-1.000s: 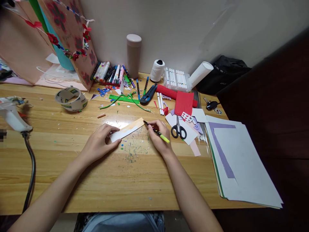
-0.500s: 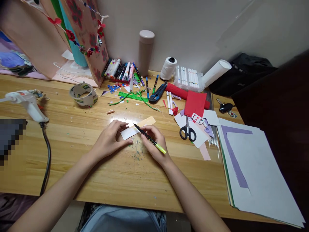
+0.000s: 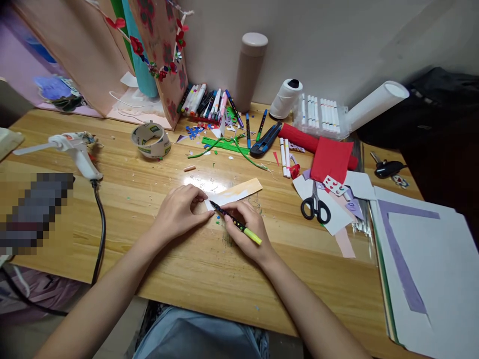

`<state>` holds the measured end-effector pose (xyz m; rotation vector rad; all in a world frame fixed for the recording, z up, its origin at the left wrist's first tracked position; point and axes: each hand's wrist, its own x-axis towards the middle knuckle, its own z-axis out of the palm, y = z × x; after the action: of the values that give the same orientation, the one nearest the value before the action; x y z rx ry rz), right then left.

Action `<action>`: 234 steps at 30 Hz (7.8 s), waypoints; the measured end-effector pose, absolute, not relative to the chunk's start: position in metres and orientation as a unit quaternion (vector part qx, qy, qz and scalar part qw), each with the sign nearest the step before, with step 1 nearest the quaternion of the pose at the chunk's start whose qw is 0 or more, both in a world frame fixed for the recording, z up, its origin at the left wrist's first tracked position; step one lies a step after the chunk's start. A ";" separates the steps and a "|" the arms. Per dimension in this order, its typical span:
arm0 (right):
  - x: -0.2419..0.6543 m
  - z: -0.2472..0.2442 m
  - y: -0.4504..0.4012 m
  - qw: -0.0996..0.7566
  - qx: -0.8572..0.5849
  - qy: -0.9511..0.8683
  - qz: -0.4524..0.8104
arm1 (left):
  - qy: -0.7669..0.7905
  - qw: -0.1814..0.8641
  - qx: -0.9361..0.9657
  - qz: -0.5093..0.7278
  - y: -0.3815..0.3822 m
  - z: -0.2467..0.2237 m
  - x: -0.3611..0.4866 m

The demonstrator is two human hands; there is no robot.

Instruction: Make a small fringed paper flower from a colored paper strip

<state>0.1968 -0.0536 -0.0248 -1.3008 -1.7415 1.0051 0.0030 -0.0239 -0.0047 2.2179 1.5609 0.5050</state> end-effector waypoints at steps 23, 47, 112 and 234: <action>0.198 -0.023 -0.051 0.368 -0.528 -0.703 0.305 | 0.558 0.181 0.787 0.192 -0.024 -0.005 0.006; 0.202 -0.020 -0.048 0.369 -0.526 -0.709 0.290 | 0.556 0.196 0.783 0.199 -0.023 -0.007 0.006; 0.255 -0.007 -0.027 0.256 -0.521 -0.749 0.320 | 0.564 0.225 0.758 0.237 -0.017 -0.014 0.002; 0.200 -0.030 -0.054 0.394 -0.447 -0.589 0.545 | 0.500 0.189 0.814 0.228 -0.030 -0.019 0.020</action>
<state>0.2004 -0.0535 -0.0298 -1.1346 -1.4947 1.3830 0.0204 -0.0303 -0.0192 2.2880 1.4047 0.6416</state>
